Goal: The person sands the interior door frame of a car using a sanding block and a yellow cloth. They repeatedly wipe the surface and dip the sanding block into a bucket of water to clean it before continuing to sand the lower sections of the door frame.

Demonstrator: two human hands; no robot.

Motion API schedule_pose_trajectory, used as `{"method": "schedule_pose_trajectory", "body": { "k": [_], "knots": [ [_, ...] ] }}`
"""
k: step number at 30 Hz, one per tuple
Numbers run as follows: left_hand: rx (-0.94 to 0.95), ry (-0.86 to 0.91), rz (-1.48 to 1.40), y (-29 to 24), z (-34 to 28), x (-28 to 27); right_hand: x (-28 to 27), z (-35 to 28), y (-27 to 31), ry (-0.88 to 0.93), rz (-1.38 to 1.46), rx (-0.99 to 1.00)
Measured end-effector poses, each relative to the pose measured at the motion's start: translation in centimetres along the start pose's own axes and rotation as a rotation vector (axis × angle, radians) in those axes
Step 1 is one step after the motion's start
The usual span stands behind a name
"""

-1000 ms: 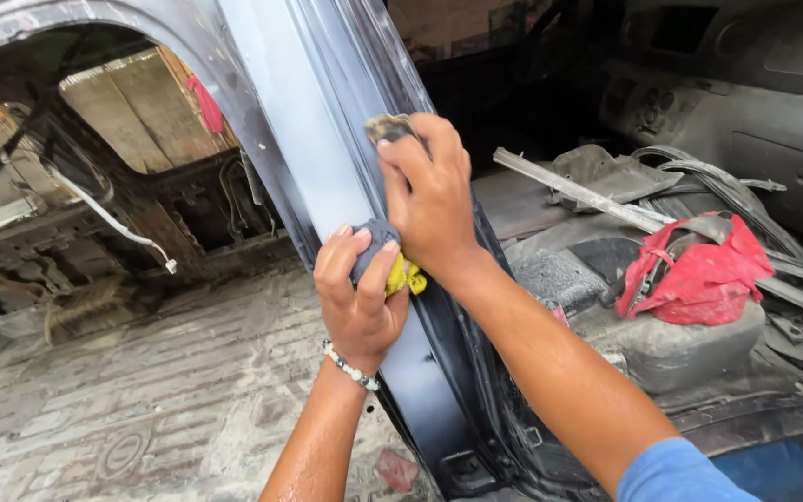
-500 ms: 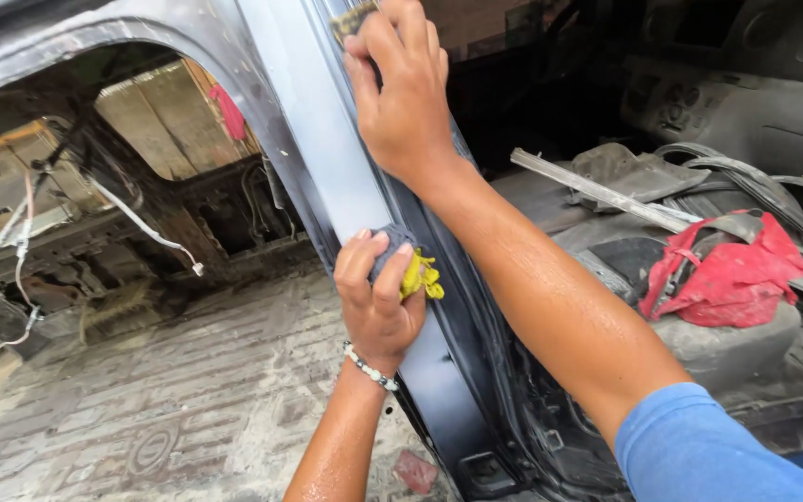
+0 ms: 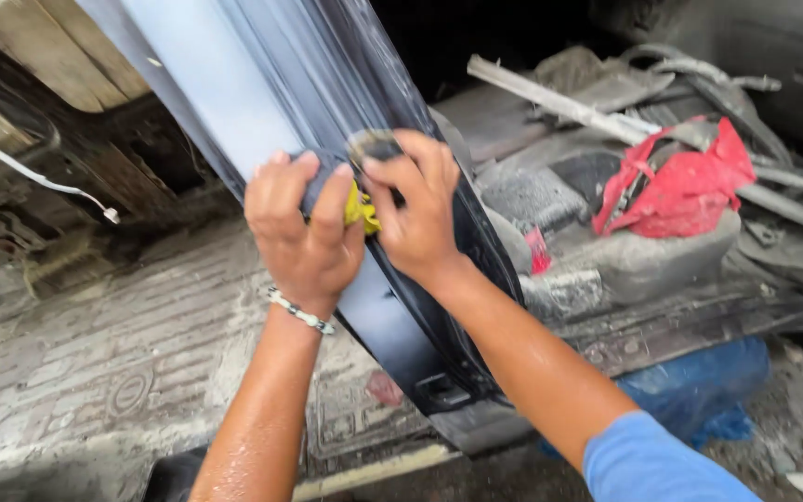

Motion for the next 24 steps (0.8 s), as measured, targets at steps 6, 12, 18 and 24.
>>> {"method": "schedule_pose_trajectory", "body": {
  "k": [6, 12, 18, 24],
  "knots": [
    [0.133, 0.178, 0.133, -2.0, -0.2, 0.9, -6.8, -18.1, -4.6, 0.016, -0.172, -0.027],
    [0.257, 0.291, 0.163, -4.1, -1.2, 2.1, -6.6, -19.7, -5.3, 0.018, -0.103, 0.167],
    [0.537, 0.44, 0.043, -8.9, -6.4, 3.8, -8.3, -22.7, -3.9, 0.06, -0.145, 0.05],
    [0.49, 0.445, -0.116, -8.7, -5.4, 2.8, -5.1, -16.7, -1.9, 0.102, -0.069, 0.133]
  ]
}}
Point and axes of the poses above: each hand's wrist, its own z-axis towards the middle knuckle, its own x-axis out of the palm, y = z × x, the point moved 9 cm from there along z, towards the middle knuckle, and after that the axes turned 7 degrees about -y, right-handed, at the moved point
